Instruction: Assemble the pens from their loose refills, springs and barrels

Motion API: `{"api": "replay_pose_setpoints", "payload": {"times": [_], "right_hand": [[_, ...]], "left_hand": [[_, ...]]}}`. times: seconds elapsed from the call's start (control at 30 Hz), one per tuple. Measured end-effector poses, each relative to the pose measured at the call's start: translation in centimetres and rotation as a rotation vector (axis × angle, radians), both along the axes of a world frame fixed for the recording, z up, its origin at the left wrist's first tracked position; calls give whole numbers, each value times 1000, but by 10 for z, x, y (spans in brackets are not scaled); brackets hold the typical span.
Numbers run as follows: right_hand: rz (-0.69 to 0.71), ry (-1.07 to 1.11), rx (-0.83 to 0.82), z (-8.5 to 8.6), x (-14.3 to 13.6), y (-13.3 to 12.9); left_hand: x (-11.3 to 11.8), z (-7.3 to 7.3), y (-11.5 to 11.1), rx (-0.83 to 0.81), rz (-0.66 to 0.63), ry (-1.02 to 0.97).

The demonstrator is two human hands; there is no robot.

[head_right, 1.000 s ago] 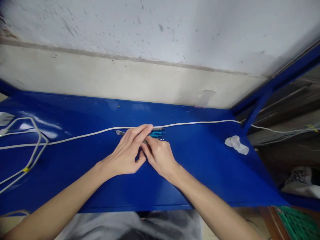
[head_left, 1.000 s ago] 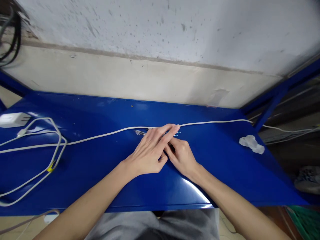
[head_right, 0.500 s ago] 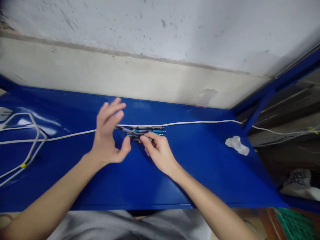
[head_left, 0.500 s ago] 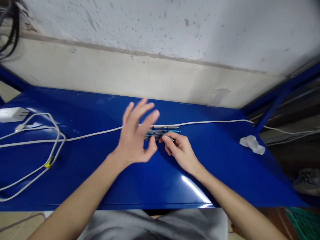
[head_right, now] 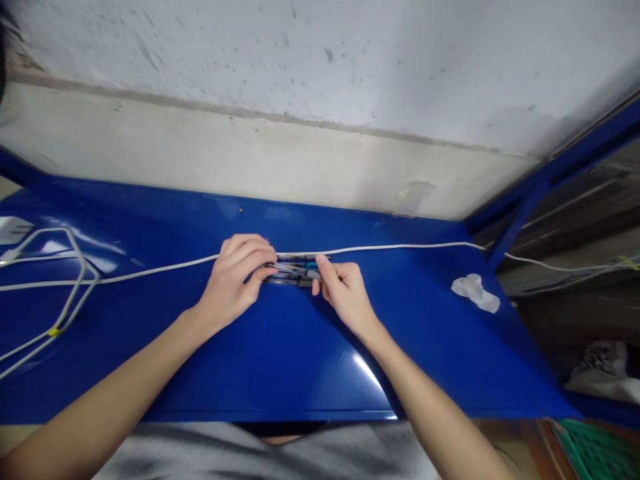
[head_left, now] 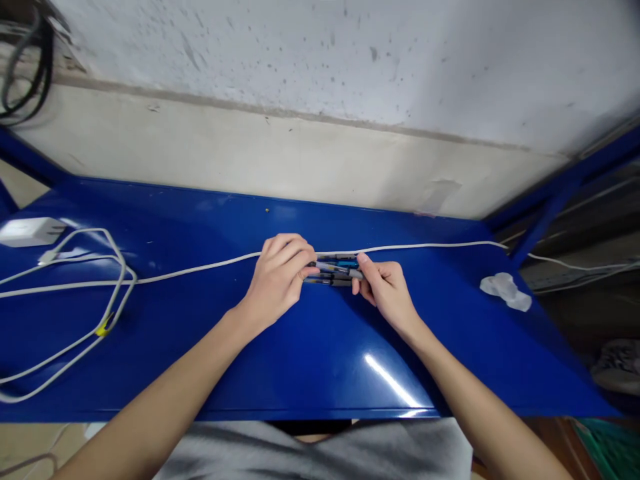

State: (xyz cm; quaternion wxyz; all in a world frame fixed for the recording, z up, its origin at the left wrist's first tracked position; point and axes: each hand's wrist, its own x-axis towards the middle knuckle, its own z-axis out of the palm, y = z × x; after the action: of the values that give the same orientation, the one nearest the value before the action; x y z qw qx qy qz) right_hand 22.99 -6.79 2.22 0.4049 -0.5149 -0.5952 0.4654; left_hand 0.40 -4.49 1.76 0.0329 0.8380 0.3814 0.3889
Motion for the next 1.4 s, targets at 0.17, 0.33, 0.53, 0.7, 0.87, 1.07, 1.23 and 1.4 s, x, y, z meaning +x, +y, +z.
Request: {"api": "replay_pose_setpoints", "payload": {"times": [0.17,0.33,0.53,0.7,0.87,1.07,1.23,1.4], "right_hand": [[-60,41,114,-2,0,4],[-10,74,122,-3,1,6],[19,37,105,-6,0,8],[85,-166,113,-7,7,10],[96,-192,138,-10,8,10],[7,-102,224,-11,3,10],[20,-125,205,-14,3,9],[54,-287,245,-14,4,6]], "left_hand": [[1,-7,4,-61,41,52],[0,-3,6,-180,-37,38],[-1,1,7,-209,-114,55],[-2,-3,9,-216,-182,94],[-1,-4,8,-148,-177,49],[-1,-4,9,-163,-129,47],[-2,-7,11,-167,-146,21],[-1,-6,10,-133,-160,-22]]}}
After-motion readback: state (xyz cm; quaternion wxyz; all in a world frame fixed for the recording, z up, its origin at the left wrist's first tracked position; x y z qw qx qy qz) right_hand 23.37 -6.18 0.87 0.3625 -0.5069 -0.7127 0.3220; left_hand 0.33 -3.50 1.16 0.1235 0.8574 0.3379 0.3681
